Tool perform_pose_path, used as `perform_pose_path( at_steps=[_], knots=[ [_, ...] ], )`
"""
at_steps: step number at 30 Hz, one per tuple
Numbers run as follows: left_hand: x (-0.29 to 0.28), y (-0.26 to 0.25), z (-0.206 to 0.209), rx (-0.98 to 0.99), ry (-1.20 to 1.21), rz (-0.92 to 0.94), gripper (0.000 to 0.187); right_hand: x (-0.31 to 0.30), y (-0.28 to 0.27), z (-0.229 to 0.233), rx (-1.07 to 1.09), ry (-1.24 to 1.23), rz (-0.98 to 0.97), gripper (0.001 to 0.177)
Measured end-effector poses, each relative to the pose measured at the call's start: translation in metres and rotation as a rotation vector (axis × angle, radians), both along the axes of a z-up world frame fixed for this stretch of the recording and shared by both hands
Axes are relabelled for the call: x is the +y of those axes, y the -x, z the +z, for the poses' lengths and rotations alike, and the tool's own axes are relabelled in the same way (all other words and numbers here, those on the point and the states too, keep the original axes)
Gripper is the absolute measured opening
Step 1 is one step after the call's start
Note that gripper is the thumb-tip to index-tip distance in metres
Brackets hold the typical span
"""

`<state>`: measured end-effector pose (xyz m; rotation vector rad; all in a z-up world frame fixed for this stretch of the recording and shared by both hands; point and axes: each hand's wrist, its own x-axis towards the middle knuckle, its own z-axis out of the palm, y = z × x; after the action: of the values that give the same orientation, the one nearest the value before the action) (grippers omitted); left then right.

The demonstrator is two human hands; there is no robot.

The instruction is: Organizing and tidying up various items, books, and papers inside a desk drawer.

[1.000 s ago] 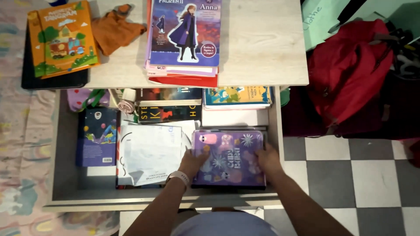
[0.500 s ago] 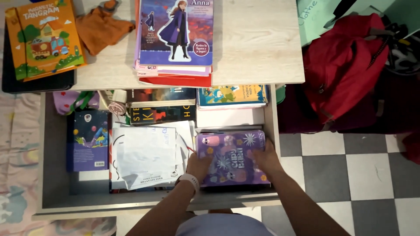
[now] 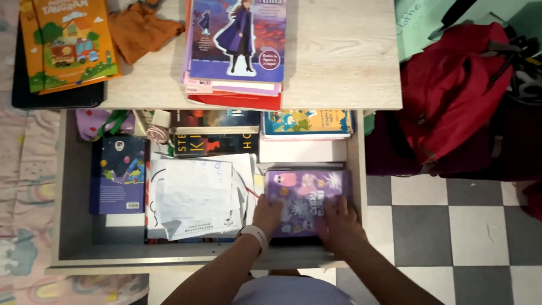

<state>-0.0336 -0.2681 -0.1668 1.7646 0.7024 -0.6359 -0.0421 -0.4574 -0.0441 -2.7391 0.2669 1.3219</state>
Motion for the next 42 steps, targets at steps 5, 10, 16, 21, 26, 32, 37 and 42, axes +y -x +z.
perform_pose_path(
  at_steps=[5, 10, 16, 21, 26, 32, 37, 42],
  knots=[
    [0.002, 0.000, -0.007, -0.029, -0.020, -0.113, 0.051, -0.015, 0.013, -0.031, -0.135, 0.056, 0.246, 0.090],
    [-0.008, 0.012, -0.036, -0.136, -0.056, -0.134, 0.076, 0.013, -0.024, 0.017, -0.064, 0.059, 0.272, 0.109],
    [-0.016, 0.006, -0.035, -0.218, -0.218, -0.172, 0.083, 0.012, -0.030, 0.003, 0.038, -0.001, 0.276, 0.118],
    [0.006, -0.027, 0.059, 0.131, -0.065, -0.238, 0.085, 0.022, -0.038, 0.032, 0.053, -0.042, 0.188, 0.104],
    [0.067, -0.046, -0.036, -0.455, -0.206, -0.202, 0.080, -0.029, -0.062, -0.034, -0.486, -0.366, -0.210, 0.067],
    [0.146, -0.153, 0.108, -0.884, -0.051, 0.126, 0.047, 0.010, -0.175, -0.038, -0.780, -1.094, -0.695, 0.050],
    [0.184, -0.250, 0.077, -0.625, 0.314, 0.479, 0.055, 0.079, -0.252, -0.010, -0.705, -1.016, -0.938, 0.056],
    [0.209, -0.316, 0.013, -0.854, 0.013, 0.311, 0.050, 0.097, -0.291, -0.055, -0.866, -1.064, -0.879, 0.057]
  ],
)
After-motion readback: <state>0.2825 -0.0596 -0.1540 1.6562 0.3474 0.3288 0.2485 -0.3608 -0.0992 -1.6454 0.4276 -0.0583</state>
